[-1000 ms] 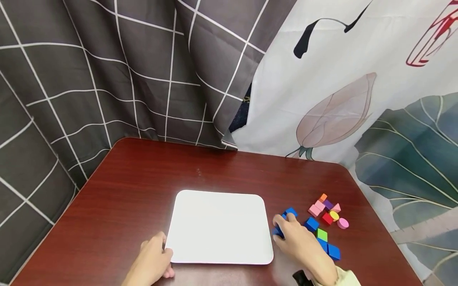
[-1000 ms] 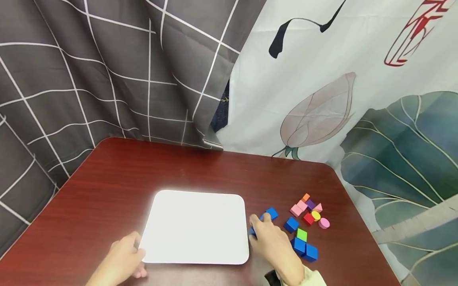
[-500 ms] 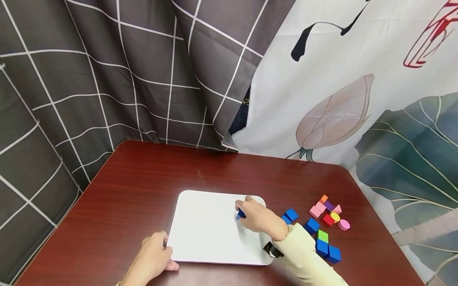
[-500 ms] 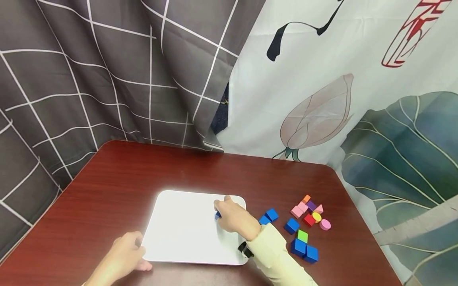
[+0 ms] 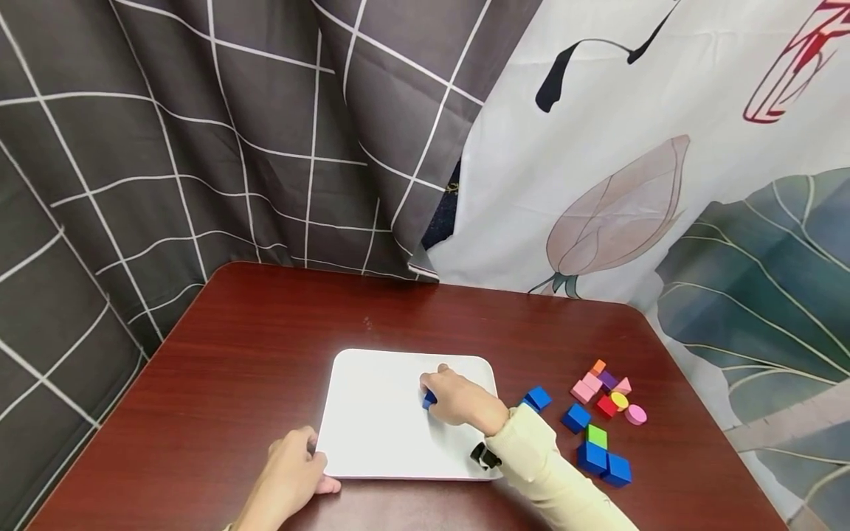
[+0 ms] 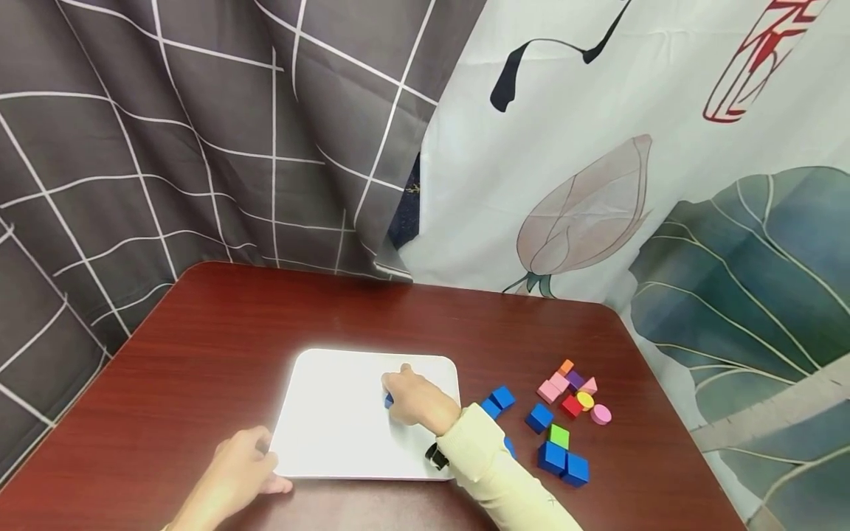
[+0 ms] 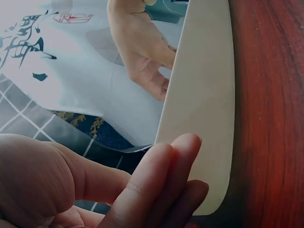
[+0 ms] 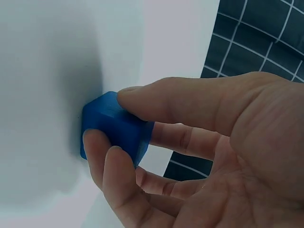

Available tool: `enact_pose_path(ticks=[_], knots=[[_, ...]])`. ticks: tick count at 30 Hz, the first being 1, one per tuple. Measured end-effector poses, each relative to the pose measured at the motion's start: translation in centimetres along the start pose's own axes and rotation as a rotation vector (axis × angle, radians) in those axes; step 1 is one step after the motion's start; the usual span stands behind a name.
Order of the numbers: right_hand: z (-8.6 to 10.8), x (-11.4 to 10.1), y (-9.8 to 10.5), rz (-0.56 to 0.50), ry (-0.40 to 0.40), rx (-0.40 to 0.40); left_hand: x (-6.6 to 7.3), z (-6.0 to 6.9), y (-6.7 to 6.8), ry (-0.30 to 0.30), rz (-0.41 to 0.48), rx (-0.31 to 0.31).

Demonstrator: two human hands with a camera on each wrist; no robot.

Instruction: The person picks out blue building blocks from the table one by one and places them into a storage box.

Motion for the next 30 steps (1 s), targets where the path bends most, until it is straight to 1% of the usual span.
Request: enact_pose_path(ticks=[4, 6, 8, 10, 13, 15, 18, 21, 27, 30], knots=[[0.1, -0.2, -0.1, -0.002, -0.011, -0.014, -0.1, 0.0, -0.1, -0.002, -0.001, -0.008], [0.2, -0.2, -0.1, -0.005, -0.024, -0.024, -0.1, 0.0, -0.1, -0.003, 0.013, -0.001], [0.5, -0.1, -0.1, -0.012, -0.051, -0.034, -0.2, 0.1, -0.2, -0.008, 0.024, 0.006], [0.9, 0.0, 0.0, -0.042, -0.09, -0.04, -0.2, 0.2, -0.3, -0.007, 0.048, 0.01], [1.8, 0.6, 0.5, -0.098, -0.143, -0.014, -0.2, 0.3, -0.4, -0.008, 0.049, 0.016], [2.5, 1.3, 0.8, -0.142, -0.174, 0.015, -0.1, 0.3, -0.4, -0.006, 0.04, 0.021], [3.7, 2.7, 1.3, -0.179, -0.217, 0.063, 0.0, 0.4, -0.4, 0.002, 0.036, 0.028], [4.9, 4.4, 1.5, -0.196, -0.263, 0.092, 0.0, 0.4, -0.4, 0.004, 0.038, 0.026], [7.2, 7.5, 1.2, -0.21, -0.284, 0.164, 0.0, 0.3, -0.4, -0.007, 0.014, 0.039], [8.1, 9.0, 0.7, -0.198, -0.316, 0.197, 0.0, 0.3, -0.4, -0.012, 0.008, 0.048]])
Point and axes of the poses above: each hand's wrist, its own z-axis away from the middle knuckle, its own y-axis out of the back of the hand, x = y × z, the point moved 3 cm from there along -z, towards the middle knuckle, and after that the axes turned 12 degrees about -x, right-handed, at the moved point
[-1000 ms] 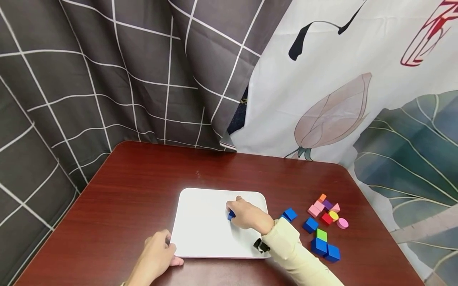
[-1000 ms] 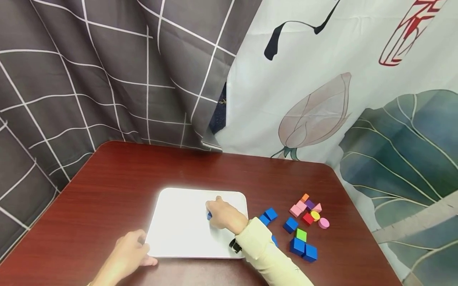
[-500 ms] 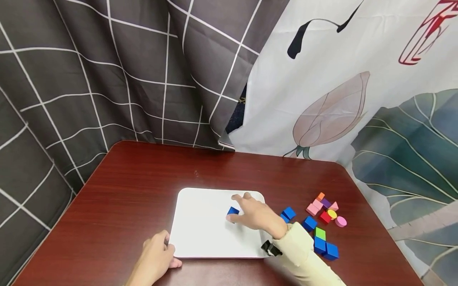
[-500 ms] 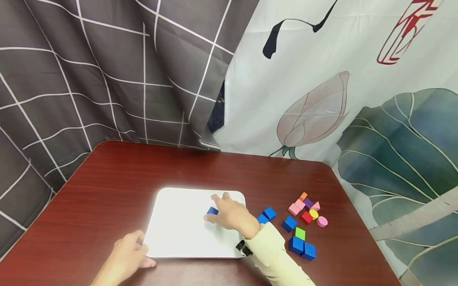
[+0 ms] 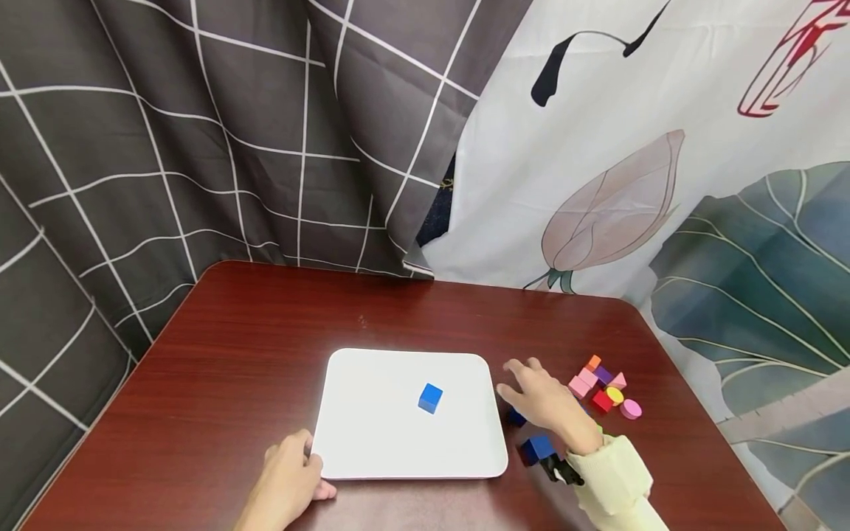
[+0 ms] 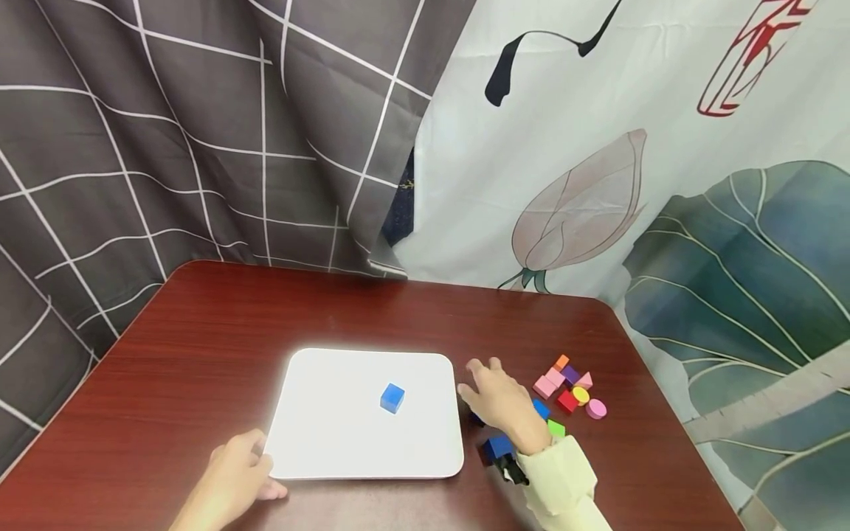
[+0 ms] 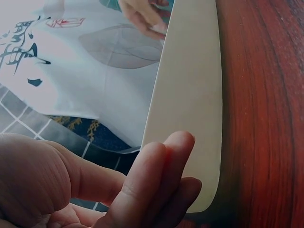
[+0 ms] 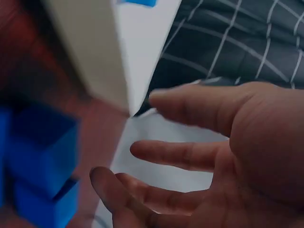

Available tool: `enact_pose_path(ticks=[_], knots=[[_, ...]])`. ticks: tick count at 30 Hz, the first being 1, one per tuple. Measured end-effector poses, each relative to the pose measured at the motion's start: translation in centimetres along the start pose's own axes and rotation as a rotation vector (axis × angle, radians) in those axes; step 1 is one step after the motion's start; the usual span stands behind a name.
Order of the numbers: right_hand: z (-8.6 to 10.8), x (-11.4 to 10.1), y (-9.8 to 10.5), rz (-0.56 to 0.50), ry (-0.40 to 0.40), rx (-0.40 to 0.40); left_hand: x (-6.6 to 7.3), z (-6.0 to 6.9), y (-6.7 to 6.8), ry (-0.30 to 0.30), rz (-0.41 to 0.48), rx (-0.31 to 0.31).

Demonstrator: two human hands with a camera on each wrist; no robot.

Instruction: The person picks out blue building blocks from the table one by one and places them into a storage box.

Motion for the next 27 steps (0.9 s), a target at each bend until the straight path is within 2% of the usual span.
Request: enact_pose_path(ticks=[4, 11, 22, 27], knots=[[0.3, 1.8, -0.1, 0.035, -0.05, 0.0, 0.0, 0.0, 0.0, -0.006, 0.013, -0.001], [0.1, 3.6, 0.2, 0.069, -0.08, -0.079, -0.1, -0.1, 0.0, 0.002, 0.033, -0.012], [-0.5, 4.4, -0.6, 0.073, -0.06, -0.157, -0.1, -0.1, -0.1, 0.003, 0.03, -0.02], [-0.8, 4.5, -1.0, 0.071, -0.056, -0.162, -0.2, -0.2, -0.2, 0.007, 0.048, -0.024]])
Point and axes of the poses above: each hand's wrist, its own z-axis away from the middle knuckle, its own y-axis out of the back of the hand, x = y × z, the point moved 3 cm from there along -z, towards the middle knuckle, and after that the axes turned 12 degrees about -x, right-handed, at the moved point
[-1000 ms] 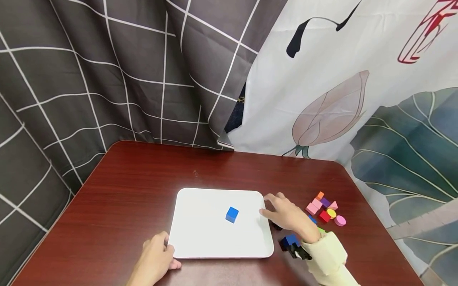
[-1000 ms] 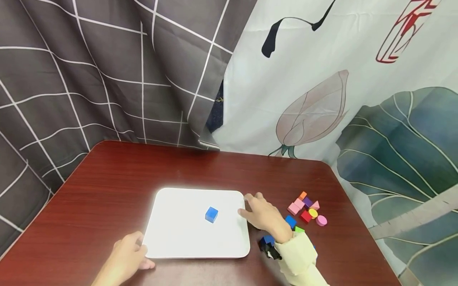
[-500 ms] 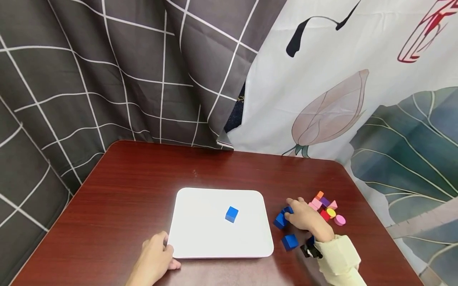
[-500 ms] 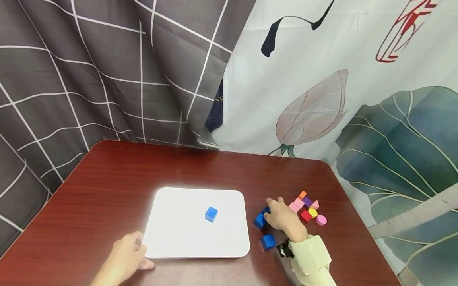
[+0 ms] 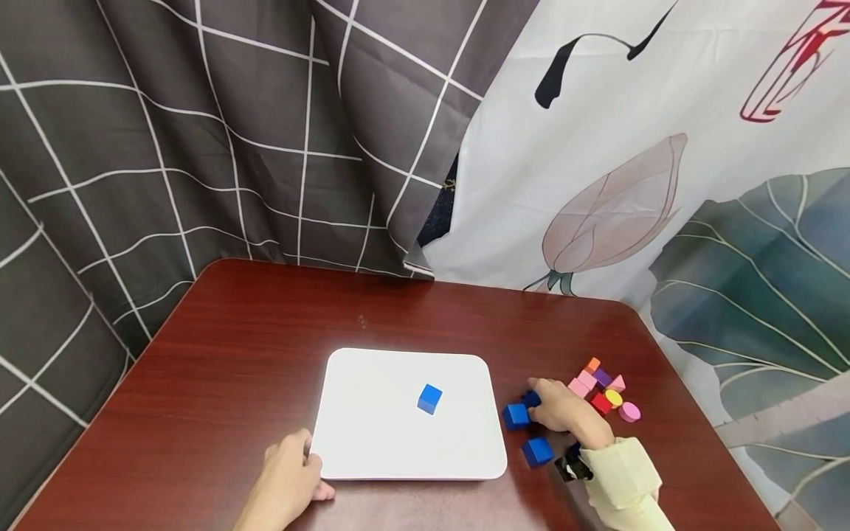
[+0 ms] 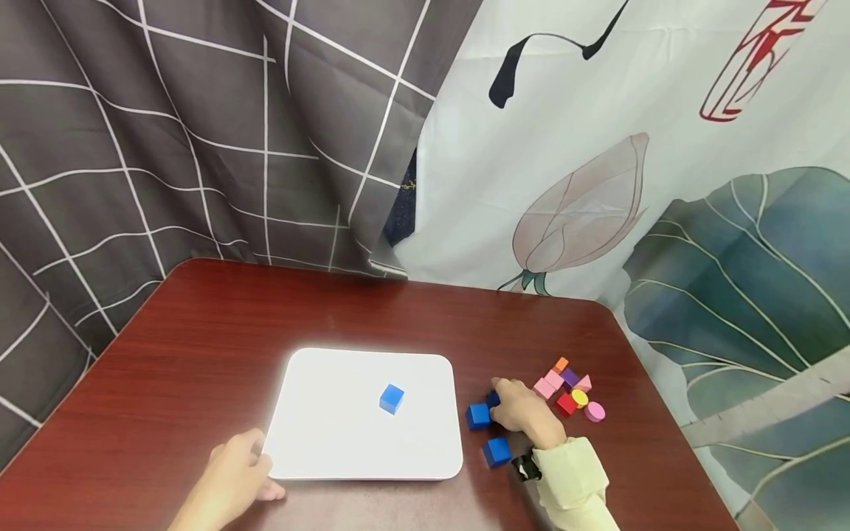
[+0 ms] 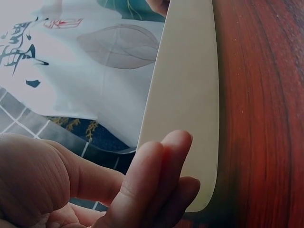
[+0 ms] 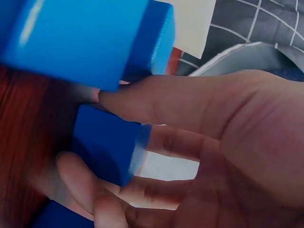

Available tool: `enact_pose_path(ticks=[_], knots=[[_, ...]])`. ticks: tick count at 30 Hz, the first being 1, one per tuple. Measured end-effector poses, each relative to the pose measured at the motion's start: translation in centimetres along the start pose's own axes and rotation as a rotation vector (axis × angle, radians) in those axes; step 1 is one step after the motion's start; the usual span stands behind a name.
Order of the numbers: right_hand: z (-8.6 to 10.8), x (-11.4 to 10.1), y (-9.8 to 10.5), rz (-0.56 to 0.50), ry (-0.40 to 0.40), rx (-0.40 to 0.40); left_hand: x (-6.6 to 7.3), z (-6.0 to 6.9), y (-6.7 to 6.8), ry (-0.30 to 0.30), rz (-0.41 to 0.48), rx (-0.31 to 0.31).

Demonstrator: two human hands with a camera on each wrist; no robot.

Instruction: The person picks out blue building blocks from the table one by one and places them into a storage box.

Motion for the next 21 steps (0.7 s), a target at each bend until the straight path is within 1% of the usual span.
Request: enact_pose_path(ticks=[5, 11, 13, 17, 21], knots=[[0.1, 0.1, 0.2, -0.021, -0.007, 0.005, 0.0, 0.0, 0.0, -0.005, 0.0, -0.005], [0.7, -0.7, 1.0, 0.004, 0.004, 0.052, 0.1, 0.1, 0.1, -0.003, 0.009, 0.002], [0.8, -1.3, 1.4, 0.018, 0.017, 0.079, 0.1, 0.1, 0.1, -0.001, 0.011, 0.006], [1.0, -2.8, 2.1, 0.006, 0.045, 0.12, 0.1, 0.1, 0.0, -0.001, 0.01, 0.006], [1.4, -4.9, 2.3, -0.02, 0.084, 0.132, 0.0, 0.0, -0.1, 0.001, 0.021, 0.003]])
Point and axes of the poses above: each hand's wrist, its own z-axis away from the middle knuckle, its own y-axis out of the back of the hand, x = y × z, the point moved 3 cm from there along -z, towards the middle knuckle, and after that the axes turned 12 degrees about -x, right-handed, at the moved point
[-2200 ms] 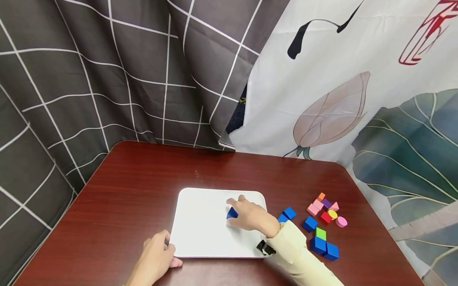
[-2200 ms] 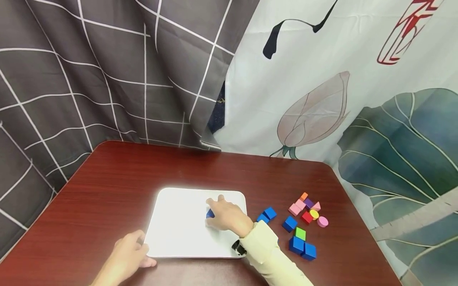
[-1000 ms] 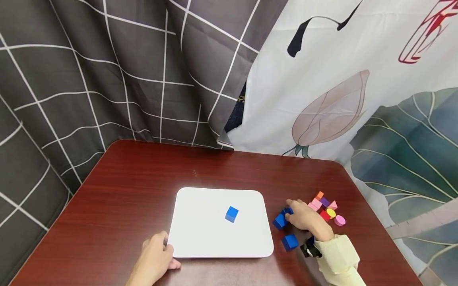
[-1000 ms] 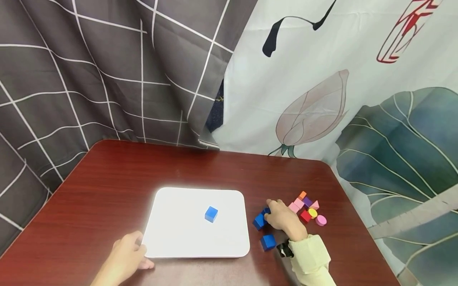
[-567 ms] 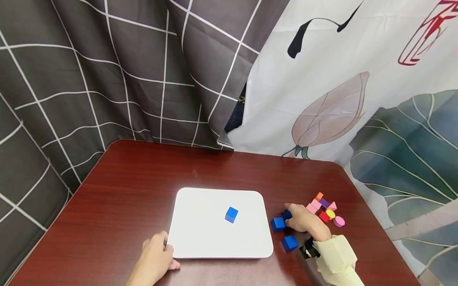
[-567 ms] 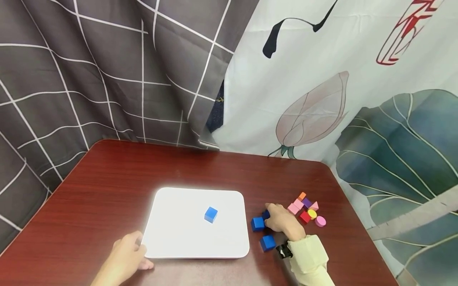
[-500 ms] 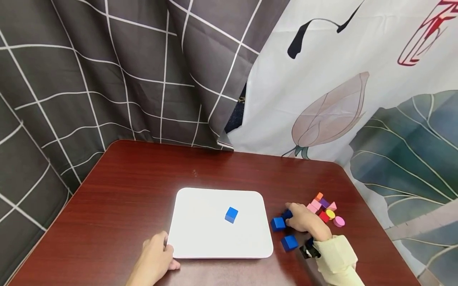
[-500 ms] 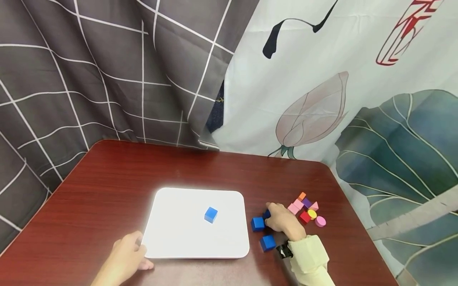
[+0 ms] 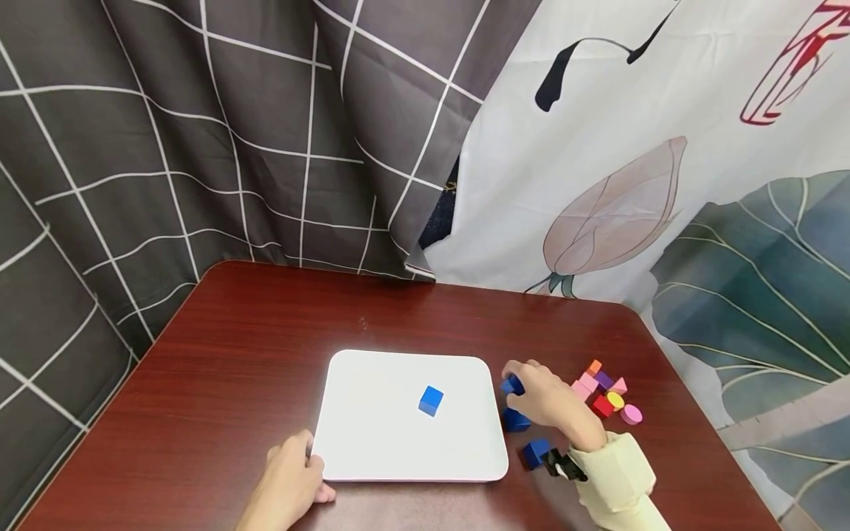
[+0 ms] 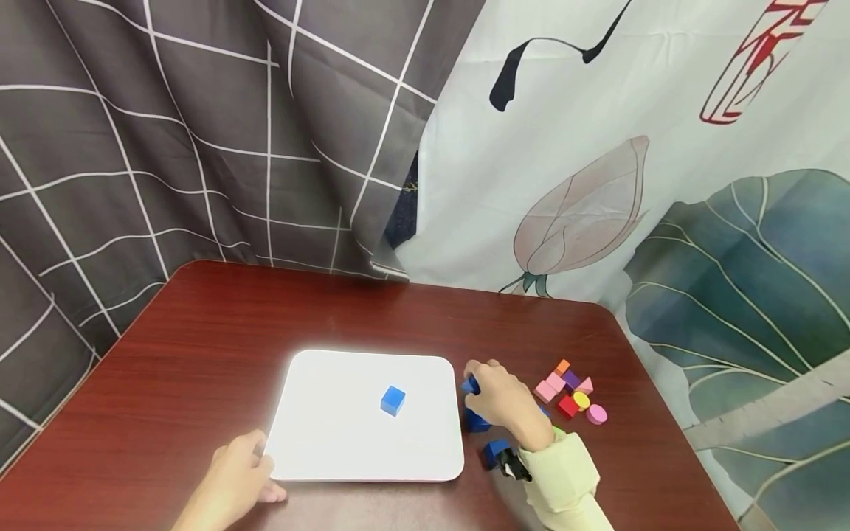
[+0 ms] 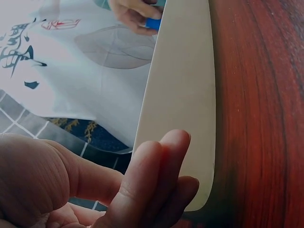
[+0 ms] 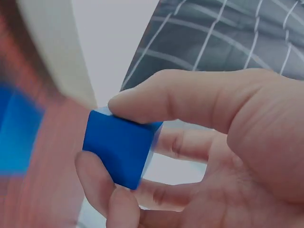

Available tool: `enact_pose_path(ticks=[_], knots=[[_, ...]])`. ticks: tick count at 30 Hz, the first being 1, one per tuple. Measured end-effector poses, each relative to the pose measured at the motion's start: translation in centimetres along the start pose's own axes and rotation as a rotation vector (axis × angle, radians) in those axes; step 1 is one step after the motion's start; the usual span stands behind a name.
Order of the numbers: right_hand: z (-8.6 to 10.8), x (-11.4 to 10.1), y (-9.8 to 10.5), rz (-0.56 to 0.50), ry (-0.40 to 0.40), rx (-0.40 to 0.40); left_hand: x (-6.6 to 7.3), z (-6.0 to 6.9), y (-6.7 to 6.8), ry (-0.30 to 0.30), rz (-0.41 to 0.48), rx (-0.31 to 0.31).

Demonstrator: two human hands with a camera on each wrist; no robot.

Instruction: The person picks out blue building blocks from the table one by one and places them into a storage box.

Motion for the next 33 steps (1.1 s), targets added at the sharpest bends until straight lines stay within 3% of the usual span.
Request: enact_pose_path(ticks=[3, 9, 12, 26, 33], knots=[[0.0, -1.6, -0.5, 0.011, 0.039, -0.014, 0.0, 0.0, 0.0, 0.0, -0.001, 0.004], [-0.3, -4.3, -2.3, 0.051, 0.152, -0.164, 0.0, 0.1, -0.1, -0.002, 0.028, -0.006], [-0.4, -4.9, -3.2, 0.096, 0.169, -0.206, 0.0, 0.0, -0.3, -0.012, 0.035, -0.024], [-0.8, -5.9, -4.6, 0.254, 0.172, -0.183, 0.0, -0.2, -0.3, -0.037, -0.021, 0.001], [-0.7, -5.9, -4.8, 0.241, 0.141, -0.186, 0.2, -0.2, -0.4, -0.034, -0.054, -0.004]])
Point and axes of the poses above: each hand's wrist, its own z-axis away from the middle knuckle, its own y-axis out of the back of the hand, x = y × z, the point moved 3 cm from there along -z, towards the middle knuckle, and after that the axes turned 12 degrees about -x, right-handed, at the moved point
